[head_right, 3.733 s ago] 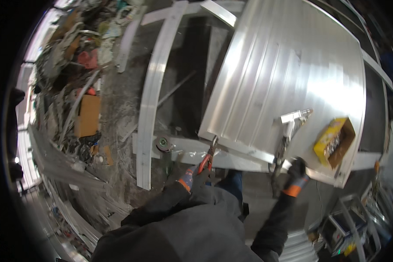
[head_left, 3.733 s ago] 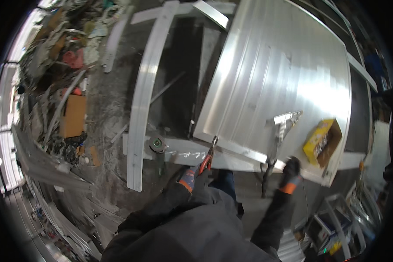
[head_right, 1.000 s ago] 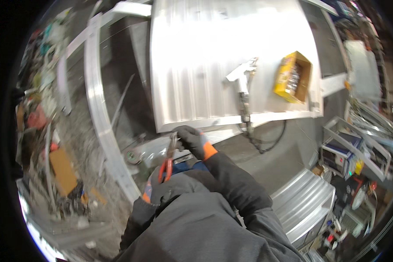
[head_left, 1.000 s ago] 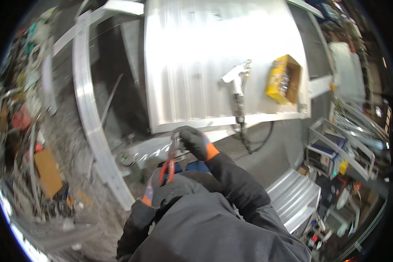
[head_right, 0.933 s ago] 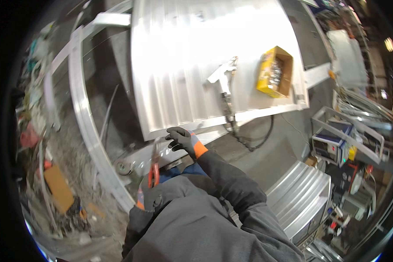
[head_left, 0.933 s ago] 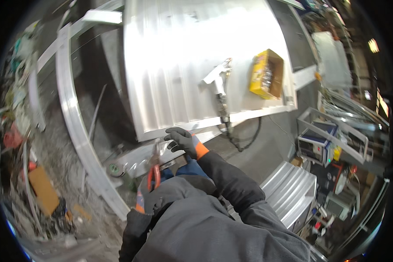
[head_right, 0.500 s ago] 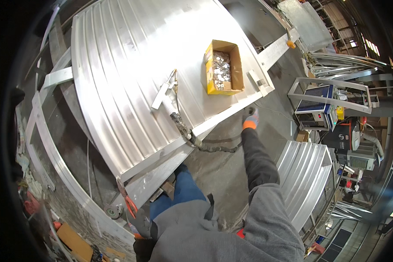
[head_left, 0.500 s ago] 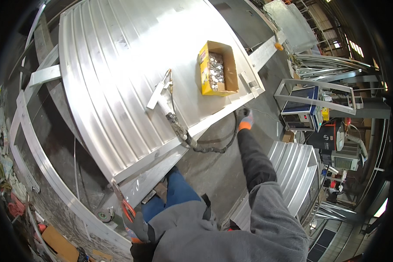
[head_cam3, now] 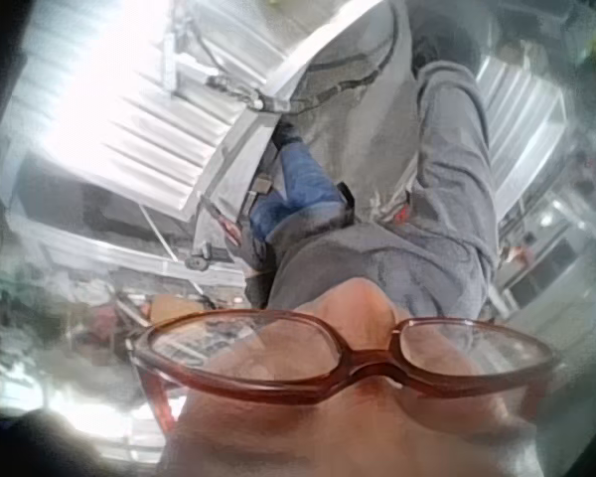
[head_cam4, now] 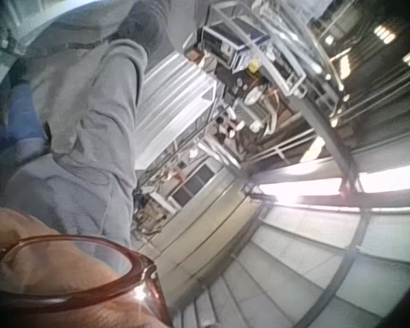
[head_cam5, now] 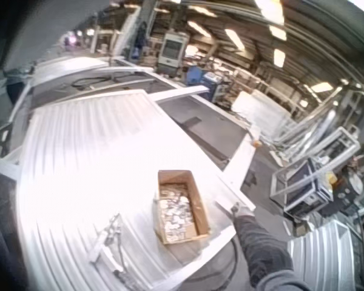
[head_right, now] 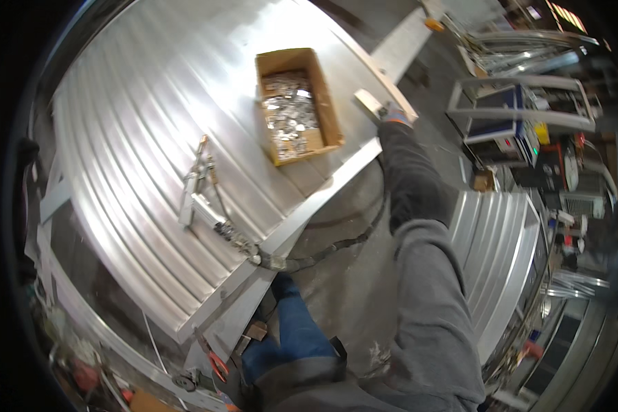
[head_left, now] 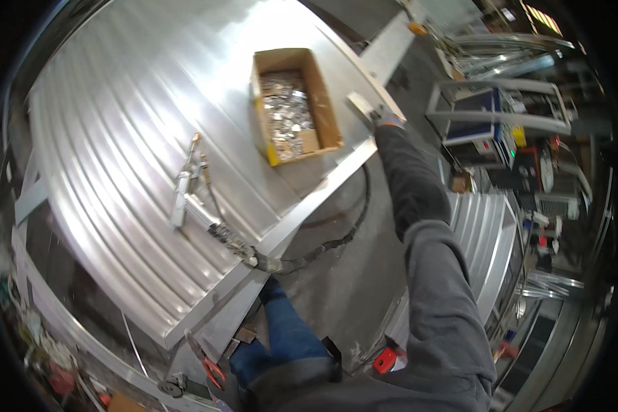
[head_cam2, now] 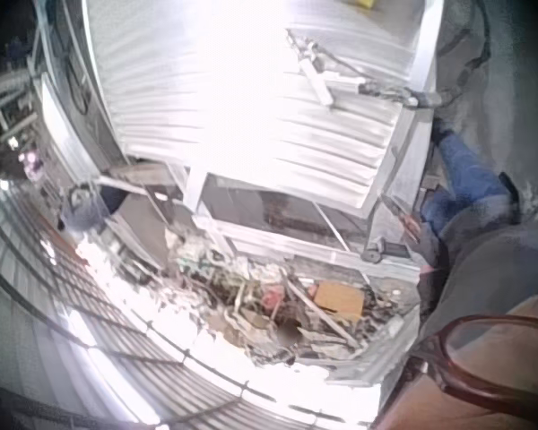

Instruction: The person positions a large corrugated metal panel on a frame, then uses a welding torch to join metal pieces along the edges. They later use an angle grinder to smooth the welded seams and inspect the finished panel.

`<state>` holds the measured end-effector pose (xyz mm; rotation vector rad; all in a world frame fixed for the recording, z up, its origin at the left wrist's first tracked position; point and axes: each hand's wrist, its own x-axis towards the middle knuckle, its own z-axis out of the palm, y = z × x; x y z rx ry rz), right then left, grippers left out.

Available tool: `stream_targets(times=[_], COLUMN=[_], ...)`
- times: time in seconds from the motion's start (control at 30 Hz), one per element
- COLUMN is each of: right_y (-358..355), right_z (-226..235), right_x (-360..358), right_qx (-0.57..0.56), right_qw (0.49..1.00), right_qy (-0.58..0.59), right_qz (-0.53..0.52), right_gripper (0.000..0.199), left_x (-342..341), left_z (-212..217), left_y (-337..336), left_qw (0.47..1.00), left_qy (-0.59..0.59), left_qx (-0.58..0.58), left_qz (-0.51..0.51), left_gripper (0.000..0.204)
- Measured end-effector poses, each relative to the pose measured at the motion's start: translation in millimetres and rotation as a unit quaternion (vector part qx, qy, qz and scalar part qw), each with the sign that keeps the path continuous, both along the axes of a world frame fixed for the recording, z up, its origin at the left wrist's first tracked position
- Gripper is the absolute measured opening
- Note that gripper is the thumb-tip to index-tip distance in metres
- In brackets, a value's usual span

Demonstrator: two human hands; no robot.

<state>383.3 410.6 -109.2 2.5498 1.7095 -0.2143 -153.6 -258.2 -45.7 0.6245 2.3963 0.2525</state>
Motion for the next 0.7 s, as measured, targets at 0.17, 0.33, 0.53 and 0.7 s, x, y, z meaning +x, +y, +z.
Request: stream_targets(times=[0.17,0.33,0.53,0.7], right_y=[-36,-147,-352,-458], right_z=[-13,7,53,86], right_x=[17,12,-127,-318], right_qx=[0.012,0.142,0.234,-0.060], right_qw=[0.999,0.984,0.826,0.796], right_qy=[-0.035,0.022,0.508,0.602], right_qz=[-0.019,-0.101,-0.069,0.030], right_gripper=[0.032,0.043,0.041,0.022], left_x=[-20,-24,-16,-22], left_z=[19,-16,8,94], left_y=[-17,-41,-43,-14], left_qw=[0.965,0.938,0.922,0.849], left_qy=[-0.136,0.032,0.059,-0.318], left_qx=[0.079,0.109,0.174,0.232], left_qz=[-0.212,-0.328,-0.340,0.353], left_gripper=[0.060,0.045,0.026,0.015])
